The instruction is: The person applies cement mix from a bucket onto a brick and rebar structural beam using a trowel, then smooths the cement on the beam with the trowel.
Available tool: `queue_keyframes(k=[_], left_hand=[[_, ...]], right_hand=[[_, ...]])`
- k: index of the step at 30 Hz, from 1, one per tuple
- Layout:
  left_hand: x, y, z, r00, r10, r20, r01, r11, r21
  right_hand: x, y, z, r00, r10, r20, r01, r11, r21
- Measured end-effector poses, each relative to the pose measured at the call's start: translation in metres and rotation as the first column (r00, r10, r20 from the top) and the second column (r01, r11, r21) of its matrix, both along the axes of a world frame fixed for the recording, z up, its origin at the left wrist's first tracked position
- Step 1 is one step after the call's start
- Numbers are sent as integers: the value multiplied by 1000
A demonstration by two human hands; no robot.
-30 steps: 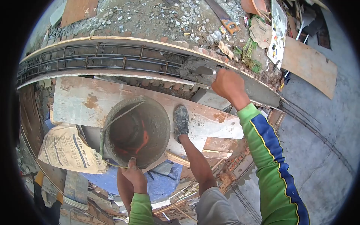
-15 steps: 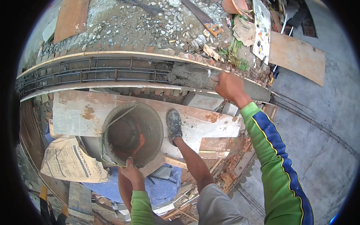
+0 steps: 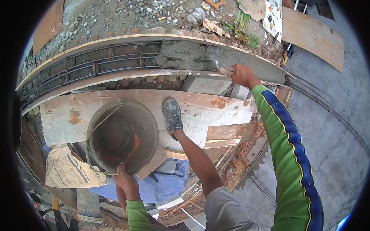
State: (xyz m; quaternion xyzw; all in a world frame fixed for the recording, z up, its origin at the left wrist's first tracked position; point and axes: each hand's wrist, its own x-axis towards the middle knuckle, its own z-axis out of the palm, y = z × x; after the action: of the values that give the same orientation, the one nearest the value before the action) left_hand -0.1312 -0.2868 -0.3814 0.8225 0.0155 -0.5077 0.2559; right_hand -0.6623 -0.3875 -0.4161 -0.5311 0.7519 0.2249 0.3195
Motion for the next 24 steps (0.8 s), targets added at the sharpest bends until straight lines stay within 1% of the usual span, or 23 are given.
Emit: queue_keyframes(k=[1, 2, 3, 4, 6, 7, 8, 9, 10, 11, 13, 14, 16, 18, 19, 20, 21, 22, 24], left_hand=[[-6, 1, -2, 1000, -1, 8, 1, 1000, -2], [-11, -1, -6, 999, 44, 7, -44, 999, 5], [-10, 0, -2, 997, 71, 4, -71, 997, 31], [-11, 1, 0, 998, 58, 10, -58, 998, 35], [-14, 2, -8, 996, -81, 21, 82, 996, -43], [-10, 13, -18, 993, -101, 65, 105, 993, -58], [-8, 16, -24, 993, -93, 76, 98, 994, -52], [-6, 21, -27, 982, -178, 56, 180, 983, -31], [-7, 23, -27, 973, -228, 37, 228, 974, -14], [-9, 26, -28, 961, -277, 17, 277, 961, 2], [-20, 18, -24, 1000, -17, -2, 17, 1000, 1], [-23, 17, -24, 1000, -12, 2, 13, 1000, -11], [-25, 16, -27, 997, -74, 25, 76, 994, -80], [-20, 13, -19, 996, -90, 26, 91, 993, -78], [-22, 9, -21, 996, -86, 36, 90, 987, -135], [-26, 8, -24, 996, -80, 45, 87, 980, -180], [-29, 0, -18, 997, -68, 33, 72, 987, -140], [-28, 3, -21, 998, -54, 24, 57, 990, -132], [-19, 10, -27, 1000, -29, -2, 29, 997, -74]], right_hand=[[4, -4, -14, 988, 139, -73, -136, 990, 34], [9, -9, -24, 952, 269, -148, -260, 962, 77], [14, -8, -24, 945, 288, -157, -273, 955, 113], [17, -1, -18, 949, 276, -151, -261, 958, 115], [32, 3, -9, 971, 92, -219, -100, 995, -26], [40, -1, 7, 981, 38, -192, -57, 994, -98], [46, -17, 17, 983, 47, -180, -64, 993, -94], [53, -27, 29, 968, -21, -249, 7, 998, -57], [58, -26, 34, 941, -89, -326, 87, 996, -21], [54, -27, 20, 939, -96, -329, 95, 995, -19], [25, -17, -46, 952, -10, -307, 19, 999, 28], [22, -20, -66, 953, -9, -303, 14, 1000, 16], [26, -29, -90, 971, 85, -225, -71, 995, 67], [16, -12, -71, 980, 30, -199, -20, 998, 54], [5, -18, -62, 985, 5, -175, -1, 1000, 23], [9, -17, -32, 986, -48, -160, 39, 997, -60], [19, -19, 6, 977, -73, -203, 60, 996, -70], [25, -17, 40, 964, -20, -266, 6, 999, -53], [51, -16, 113, 967, 27, -253, -67, 986, -153]])
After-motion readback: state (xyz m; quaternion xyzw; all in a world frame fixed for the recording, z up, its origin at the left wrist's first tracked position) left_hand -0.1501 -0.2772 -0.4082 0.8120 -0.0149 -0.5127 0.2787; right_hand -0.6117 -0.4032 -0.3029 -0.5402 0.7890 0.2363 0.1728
